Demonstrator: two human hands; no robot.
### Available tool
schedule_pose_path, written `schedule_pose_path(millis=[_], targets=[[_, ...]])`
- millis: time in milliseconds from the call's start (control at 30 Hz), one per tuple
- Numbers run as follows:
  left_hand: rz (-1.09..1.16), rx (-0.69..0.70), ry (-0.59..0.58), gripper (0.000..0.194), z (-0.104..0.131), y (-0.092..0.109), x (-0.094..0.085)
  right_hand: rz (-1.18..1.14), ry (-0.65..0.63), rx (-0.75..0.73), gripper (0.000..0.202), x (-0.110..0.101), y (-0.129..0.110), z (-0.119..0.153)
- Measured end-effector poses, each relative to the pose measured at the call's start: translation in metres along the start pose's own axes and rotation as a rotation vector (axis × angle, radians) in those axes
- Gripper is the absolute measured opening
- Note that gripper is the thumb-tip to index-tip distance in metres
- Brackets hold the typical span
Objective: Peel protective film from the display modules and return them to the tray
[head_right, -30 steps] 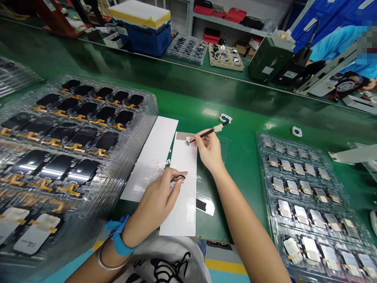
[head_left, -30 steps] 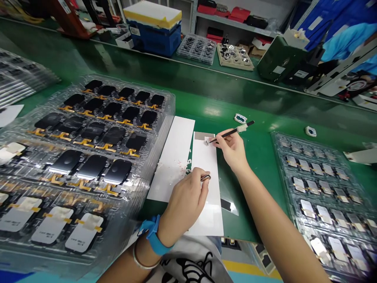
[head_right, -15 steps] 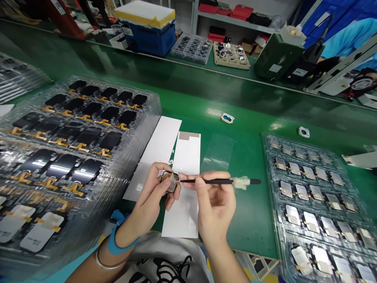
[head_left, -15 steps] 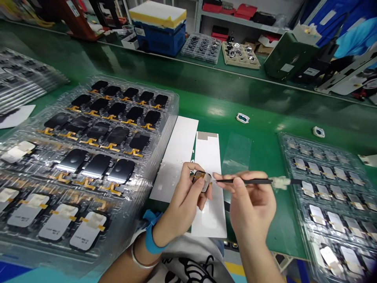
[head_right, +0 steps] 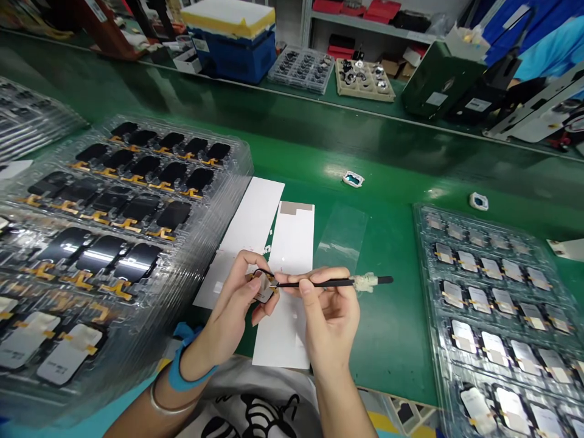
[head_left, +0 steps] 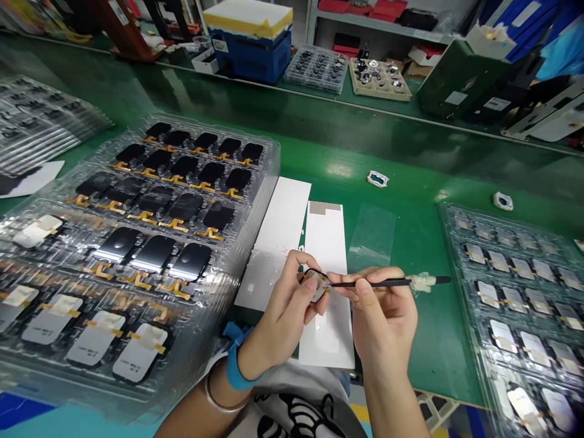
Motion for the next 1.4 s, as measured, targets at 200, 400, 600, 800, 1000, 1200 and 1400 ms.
schedule_pose_path(millis=[200, 400, 600, 800, 1000, 1200, 1400], targets=[[-0.005, 0.016, 0.006, 0.01, -0.0005, 0.0017, -0.0002, -0.041, -0.023, 0.019, 0.013, 0.0013, 0.0014, -0.0008], [-0.058, 0.025, 0.012, 0.008, 0.0006, 0.0035, 0.0002, -0.061, -0.014, 0.051, 0.012, -0.0011, 0.005, 0.0005], [-0.072, 0.038, 0.01, 0.009, 0.0012, 0.0038, -0.0004, -0.074, -0.014, 0.048, 0.012, -0.0009, 0.005, 0.0002], [-0.063, 0.024, 0.008, 0.01, 0.0014, 0.0048, 0.0004, -0.094, -0.01, 0.041, 0.01, -0.0011, 0.0043, 0.0006], [-0.061, 0.015, 0.008, 0.009, 0.0011, 0.0036, 0.0008, -0.096, -0.006, 0.04, 0.009, -0.0023, 0.0052, 0.0017], [-0.056, 0.017, -0.001, 0.009, 0.0013, 0.0041, 0.0018, -0.1, -0.007, 0.032, 0.009, -0.0023, 0.0058, 0.0011], [-0.051, 0.023, -0.011, 0.009, -0.0007, 0.0035, 0.0021, -0.101, -0.002, 0.021, 0.009, -0.0028, 0.0049, 0.0006]])
Point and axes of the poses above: each hand's wrist, its own z-axis away from the middle knuckle, its own x-axis out of the palm, y = z × x, the point moved 10 cm from there along -z, towards the middle knuckle, and after that the axes turned 11 degrees about -x, right-handed, at the moved point
